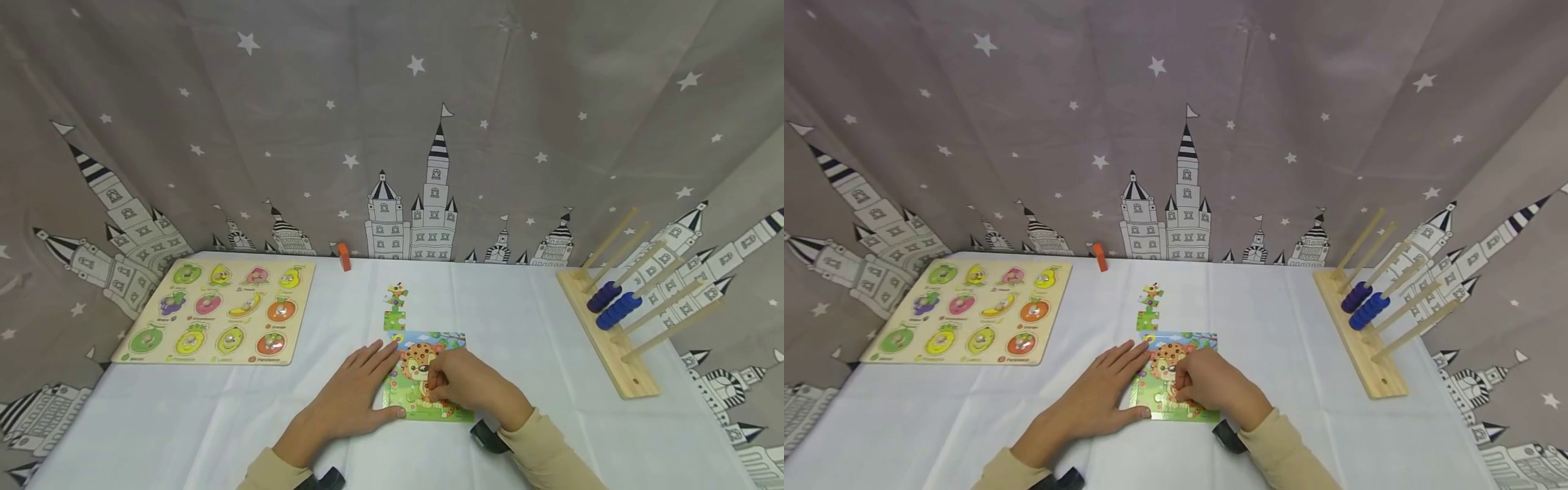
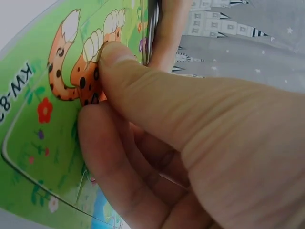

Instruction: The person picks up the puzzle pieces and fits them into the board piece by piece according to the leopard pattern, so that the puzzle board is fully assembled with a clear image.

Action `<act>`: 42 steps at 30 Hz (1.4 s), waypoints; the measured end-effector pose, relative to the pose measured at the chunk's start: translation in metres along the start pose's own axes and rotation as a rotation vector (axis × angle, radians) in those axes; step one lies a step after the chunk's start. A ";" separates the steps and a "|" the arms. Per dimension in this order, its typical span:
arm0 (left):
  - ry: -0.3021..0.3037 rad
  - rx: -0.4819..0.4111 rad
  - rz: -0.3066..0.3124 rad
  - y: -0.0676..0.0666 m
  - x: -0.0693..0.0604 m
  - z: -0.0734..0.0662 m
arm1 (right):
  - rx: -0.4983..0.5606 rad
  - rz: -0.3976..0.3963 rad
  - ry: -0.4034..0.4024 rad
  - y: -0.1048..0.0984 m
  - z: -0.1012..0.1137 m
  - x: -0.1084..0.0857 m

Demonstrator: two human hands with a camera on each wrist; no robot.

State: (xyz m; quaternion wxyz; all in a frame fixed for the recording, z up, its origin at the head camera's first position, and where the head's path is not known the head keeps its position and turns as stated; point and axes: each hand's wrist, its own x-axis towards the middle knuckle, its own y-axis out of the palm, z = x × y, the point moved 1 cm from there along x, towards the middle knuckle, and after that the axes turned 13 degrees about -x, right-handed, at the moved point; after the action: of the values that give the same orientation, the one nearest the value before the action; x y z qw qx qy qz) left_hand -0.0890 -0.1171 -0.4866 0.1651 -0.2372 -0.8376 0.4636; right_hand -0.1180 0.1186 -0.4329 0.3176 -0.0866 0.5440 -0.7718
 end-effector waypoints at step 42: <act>-0.063 -0.054 0.056 -0.012 -0.003 0.007 | -0.038 -0.201 0.103 -0.013 -0.008 0.100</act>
State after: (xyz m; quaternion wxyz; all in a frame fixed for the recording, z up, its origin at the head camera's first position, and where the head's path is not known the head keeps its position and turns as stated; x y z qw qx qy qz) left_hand -0.0932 -0.1296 -0.4799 0.1190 -0.2502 -0.8476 0.4525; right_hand -0.2053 0.0689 -0.4453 0.2087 -0.1068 0.5627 -0.7927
